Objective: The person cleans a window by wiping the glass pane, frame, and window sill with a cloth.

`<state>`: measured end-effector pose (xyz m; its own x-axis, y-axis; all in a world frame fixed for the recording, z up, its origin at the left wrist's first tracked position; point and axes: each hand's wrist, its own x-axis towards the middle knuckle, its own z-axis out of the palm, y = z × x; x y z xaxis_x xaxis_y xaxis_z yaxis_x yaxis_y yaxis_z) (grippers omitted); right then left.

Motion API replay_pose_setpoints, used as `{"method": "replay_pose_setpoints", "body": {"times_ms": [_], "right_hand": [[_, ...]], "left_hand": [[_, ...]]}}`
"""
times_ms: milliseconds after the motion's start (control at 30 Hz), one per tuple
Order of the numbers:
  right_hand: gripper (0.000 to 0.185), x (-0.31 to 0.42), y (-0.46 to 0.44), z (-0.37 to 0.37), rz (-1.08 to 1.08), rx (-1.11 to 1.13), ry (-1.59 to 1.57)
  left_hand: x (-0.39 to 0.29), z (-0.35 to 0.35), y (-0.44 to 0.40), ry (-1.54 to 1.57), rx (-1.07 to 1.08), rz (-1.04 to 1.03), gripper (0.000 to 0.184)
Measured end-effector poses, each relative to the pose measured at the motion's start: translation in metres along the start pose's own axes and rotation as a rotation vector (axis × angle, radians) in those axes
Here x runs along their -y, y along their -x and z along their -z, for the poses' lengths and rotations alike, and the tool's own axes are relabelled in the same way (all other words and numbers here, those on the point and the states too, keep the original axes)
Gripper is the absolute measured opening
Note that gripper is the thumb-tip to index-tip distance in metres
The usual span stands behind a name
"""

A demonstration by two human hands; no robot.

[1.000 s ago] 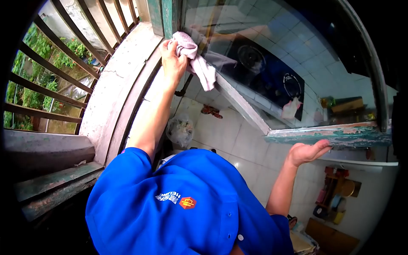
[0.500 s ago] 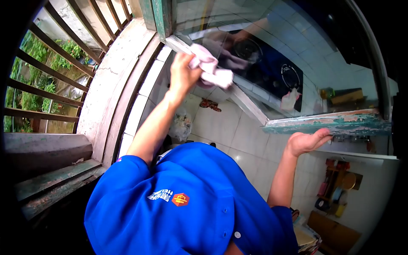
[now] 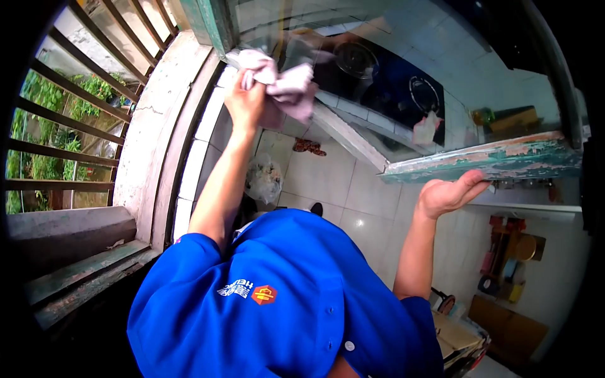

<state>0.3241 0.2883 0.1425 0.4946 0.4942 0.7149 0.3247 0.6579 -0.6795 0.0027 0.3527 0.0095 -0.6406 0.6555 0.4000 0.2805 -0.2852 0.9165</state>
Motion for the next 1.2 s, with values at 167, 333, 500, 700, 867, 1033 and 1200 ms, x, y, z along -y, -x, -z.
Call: {"method": "replay_pose_setpoints", "body": {"times_ms": [167,333,500,700,867,1033,1200], "right_hand": [[0.066,0.001,0.0,0.0,0.021,0.021,-0.009],[0.069,-0.001,-0.002,-0.002,-0.006,0.006,-0.019],[0.068,0.003,0.001,-0.001,-0.02,0.007,-0.038],[0.069,0.003,0.001,-0.001,-0.025,-0.005,-0.031],[0.067,0.0,-0.003,-0.007,0.018,-0.023,-0.046],[0.059,-0.027,0.005,0.017,-0.082,-0.056,-0.072],[0.059,-0.02,0.001,0.009,-0.046,0.008,-0.153]], "left_hand": [[0.015,-0.02,0.051,-0.046,0.173,-0.308,0.028],[-0.028,0.006,0.084,0.039,0.539,-0.378,0.035],[0.011,0.019,-0.023,-0.178,-0.072,-0.2,0.032],[0.064,0.02,-0.054,-0.34,-0.057,-0.248,0.035],[0.02,-0.006,0.024,-0.05,0.193,-0.195,0.029],[-0.043,-0.023,0.117,0.305,0.749,0.076,0.032],[-0.063,-0.038,0.103,0.062,0.566,-0.302,0.039]]}}
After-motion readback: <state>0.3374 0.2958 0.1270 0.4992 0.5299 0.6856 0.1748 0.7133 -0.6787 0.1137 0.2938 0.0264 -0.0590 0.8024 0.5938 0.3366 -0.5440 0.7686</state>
